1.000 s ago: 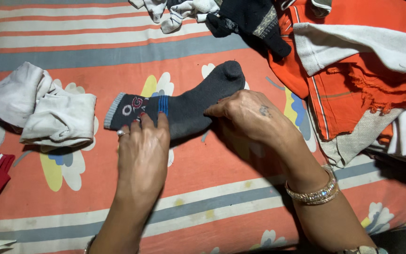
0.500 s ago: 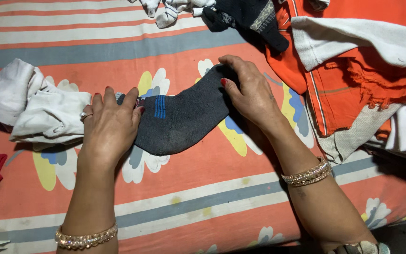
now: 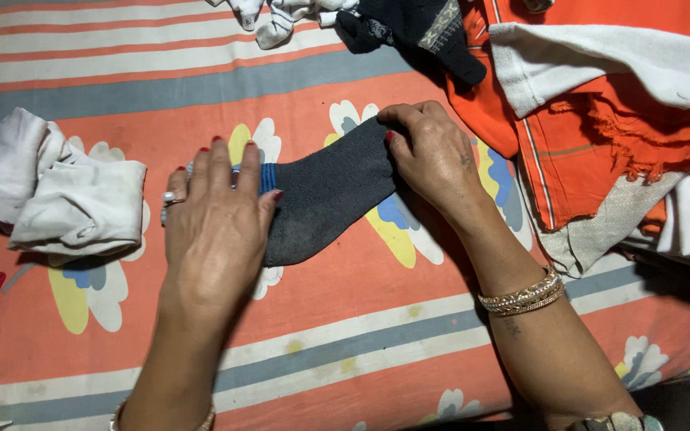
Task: The person folds a white sock and a dark gray sock on a patterned bedsheet. They turn the socks inside out, smooth them flat, and fold them into compact shapes, placing each folded sock aside.
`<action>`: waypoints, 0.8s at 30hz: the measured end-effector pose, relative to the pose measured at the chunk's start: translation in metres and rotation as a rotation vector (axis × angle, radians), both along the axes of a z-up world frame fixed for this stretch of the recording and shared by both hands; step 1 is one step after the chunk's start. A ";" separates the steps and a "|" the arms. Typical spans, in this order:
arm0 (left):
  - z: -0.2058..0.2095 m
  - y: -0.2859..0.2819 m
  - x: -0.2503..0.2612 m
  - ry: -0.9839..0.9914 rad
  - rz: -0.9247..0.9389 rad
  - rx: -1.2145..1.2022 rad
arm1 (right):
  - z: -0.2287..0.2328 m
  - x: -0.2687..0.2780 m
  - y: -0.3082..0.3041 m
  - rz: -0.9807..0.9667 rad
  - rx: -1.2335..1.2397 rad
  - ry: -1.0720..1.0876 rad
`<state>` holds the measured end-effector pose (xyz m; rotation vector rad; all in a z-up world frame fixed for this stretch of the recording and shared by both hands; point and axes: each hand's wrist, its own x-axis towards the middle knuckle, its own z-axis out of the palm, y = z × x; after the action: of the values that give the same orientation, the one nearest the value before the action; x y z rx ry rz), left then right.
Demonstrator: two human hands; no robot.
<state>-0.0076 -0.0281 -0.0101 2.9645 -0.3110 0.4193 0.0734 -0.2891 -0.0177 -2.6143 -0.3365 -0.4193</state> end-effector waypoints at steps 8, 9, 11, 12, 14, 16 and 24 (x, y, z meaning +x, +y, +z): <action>-0.022 -0.075 0.029 0.195 -0.424 -0.110 | 0.000 0.006 -0.004 -0.032 0.142 0.014; -0.026 -0.074 0.031 0.240 -0.429 -0.110 | 0.000 0.006 -0.003 -0.021 0.130 -0.002; -0.031 -0.073 0.033 0.279 -0.432 -0.102 | 0.000 0.006 -0.002 -0.003 0.109 -0.037; -0.034 -0.074 0.033 0.273 -0.432 -0.099 | 0.001 0.006 -0.002 0.002 0.124 -0.041; -0.038 -0.074 0.033 0.264 -0.433 -0.094 | 0.000 0.006 -0.002 0.011 0.152 -0.045; -0.040 -0.073 0.033 0.260 -0.436 -0.091 | -0.001 0.005 -0.003 0.031 0.167 -0.059; -0.038 -0.074 0.032 0.242 -0.443 -0.101 | -0.002 0.020 -0.001 0.138 0.160 -0.184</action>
<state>0.0249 -0.1017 -0.0477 2.6961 -0.8599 0.0219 0.0939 -0.2898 -0.0198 -2.3859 -0.5193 -0.6143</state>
